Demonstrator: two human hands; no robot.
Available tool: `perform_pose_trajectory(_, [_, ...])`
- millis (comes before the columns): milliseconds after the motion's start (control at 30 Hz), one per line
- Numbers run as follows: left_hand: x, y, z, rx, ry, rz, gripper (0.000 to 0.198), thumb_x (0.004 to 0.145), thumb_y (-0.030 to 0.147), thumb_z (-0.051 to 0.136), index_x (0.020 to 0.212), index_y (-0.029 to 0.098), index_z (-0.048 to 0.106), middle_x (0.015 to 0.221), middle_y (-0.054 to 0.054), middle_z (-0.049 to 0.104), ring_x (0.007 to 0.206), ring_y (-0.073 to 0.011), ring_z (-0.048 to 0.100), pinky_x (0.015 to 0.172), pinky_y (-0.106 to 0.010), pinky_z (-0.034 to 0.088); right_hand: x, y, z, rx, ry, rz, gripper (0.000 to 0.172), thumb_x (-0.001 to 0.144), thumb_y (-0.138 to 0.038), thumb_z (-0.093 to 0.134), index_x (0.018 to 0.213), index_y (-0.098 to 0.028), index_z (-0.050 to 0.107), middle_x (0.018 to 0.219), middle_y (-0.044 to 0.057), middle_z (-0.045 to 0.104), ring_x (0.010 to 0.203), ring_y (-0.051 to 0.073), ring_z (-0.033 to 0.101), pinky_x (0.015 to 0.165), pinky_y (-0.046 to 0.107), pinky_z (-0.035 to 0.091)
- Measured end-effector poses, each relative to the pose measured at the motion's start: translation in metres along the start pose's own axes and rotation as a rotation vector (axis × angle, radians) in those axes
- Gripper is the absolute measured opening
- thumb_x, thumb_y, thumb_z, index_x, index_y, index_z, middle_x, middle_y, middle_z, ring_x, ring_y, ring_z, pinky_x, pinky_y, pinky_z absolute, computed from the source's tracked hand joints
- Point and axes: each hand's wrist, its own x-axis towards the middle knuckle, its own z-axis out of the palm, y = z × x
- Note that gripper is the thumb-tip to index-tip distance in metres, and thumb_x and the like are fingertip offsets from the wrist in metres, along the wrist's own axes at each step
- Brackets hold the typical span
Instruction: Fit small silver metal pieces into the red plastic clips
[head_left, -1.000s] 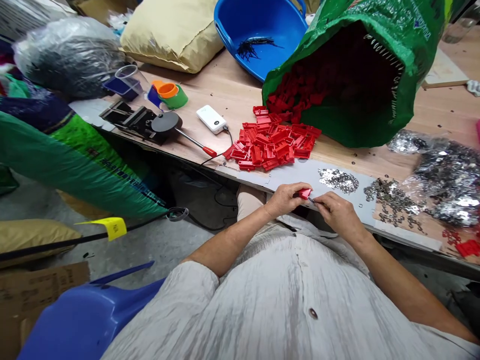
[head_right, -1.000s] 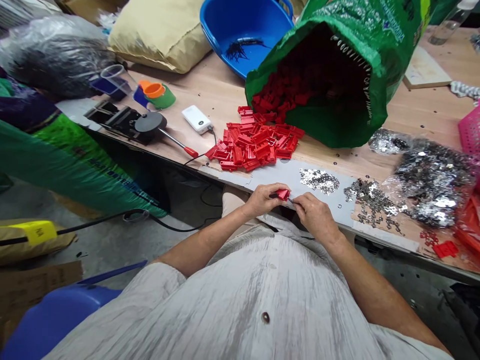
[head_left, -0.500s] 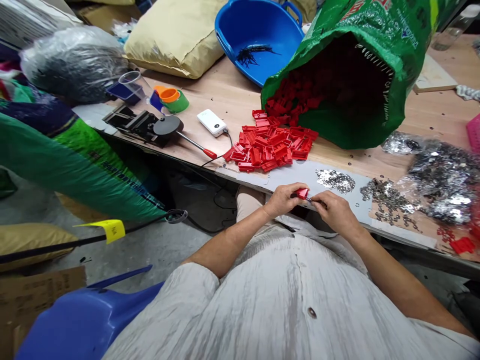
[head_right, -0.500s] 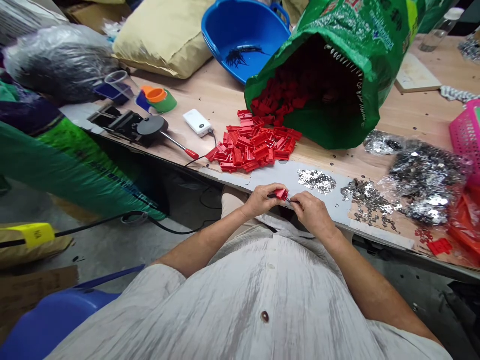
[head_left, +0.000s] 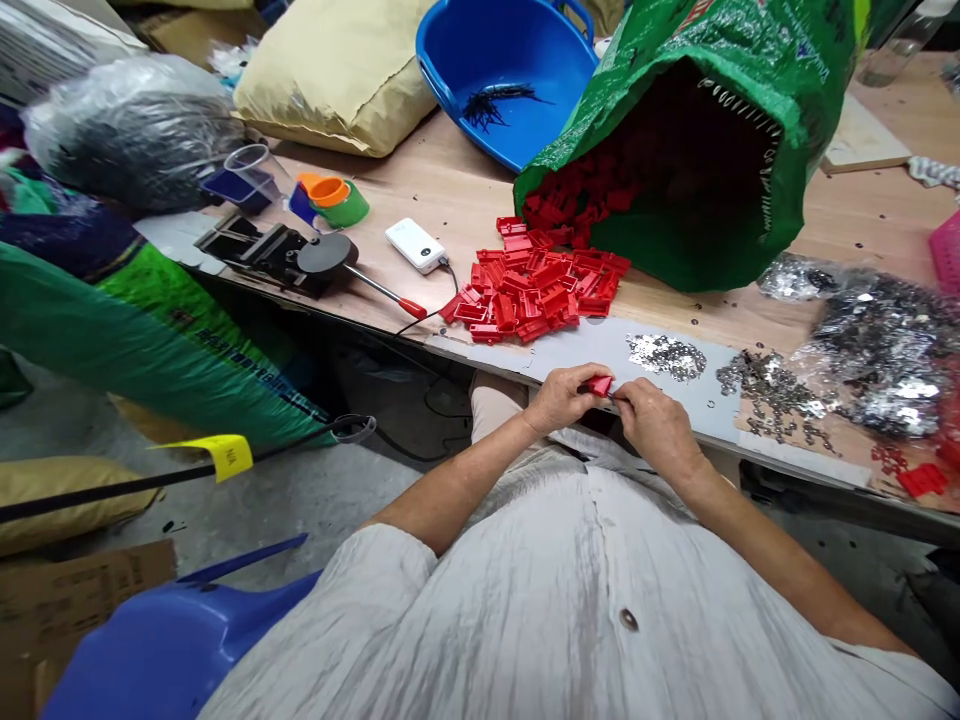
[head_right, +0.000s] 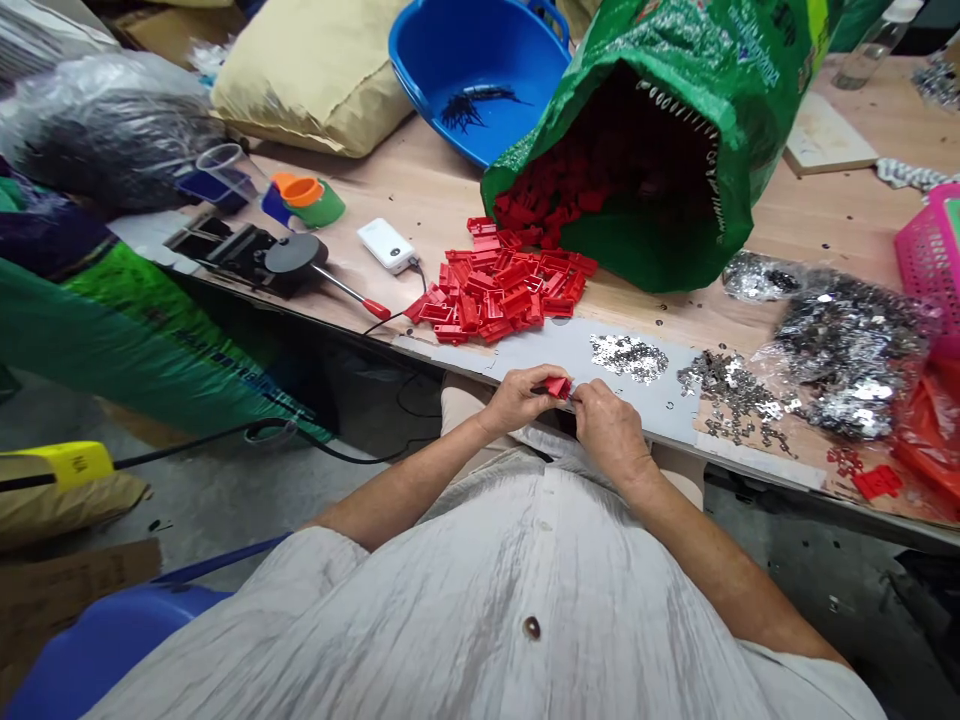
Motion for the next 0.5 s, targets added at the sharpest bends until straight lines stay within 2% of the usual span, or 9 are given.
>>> perform_pose_trajectory(200, [-0.001,-0.001,-0.003,-0.016,-0.051,0.030,0.033,0.077,0.023,0.070,0.109,0.017,0.064,0.103,-0.006,0.069,0.093,-0.0166,0.064,0.089,-0.027,0.048,0.005,0.020,-0.008,0.253,-0.037,-0.067,0.013,0.089,-0.025,0.055,0.092,-0.024,0.068,0.090,0.003,0.070,0.084,0.019,0.064,0.074,0.032,0.045])
perform_pose_trajectory(500, [-0.003,-0.004,-0.006,-0.038,-0.115,0.056,0.031,0.080,0.023,0.066,0.110,0.016,0.063,0.104,-0.007,0.068,0.093,-0.0163,0.063,0.090,-0.029,0.047,0.004,0.019,-0.005,0.194,-0.049,-0.094,0.014,0.089,-0.026,0.056,0.095,-0.026,0.069,0.094,0.003,0.070,0.082,0.019,0.064,0.070,0.030,0.044])
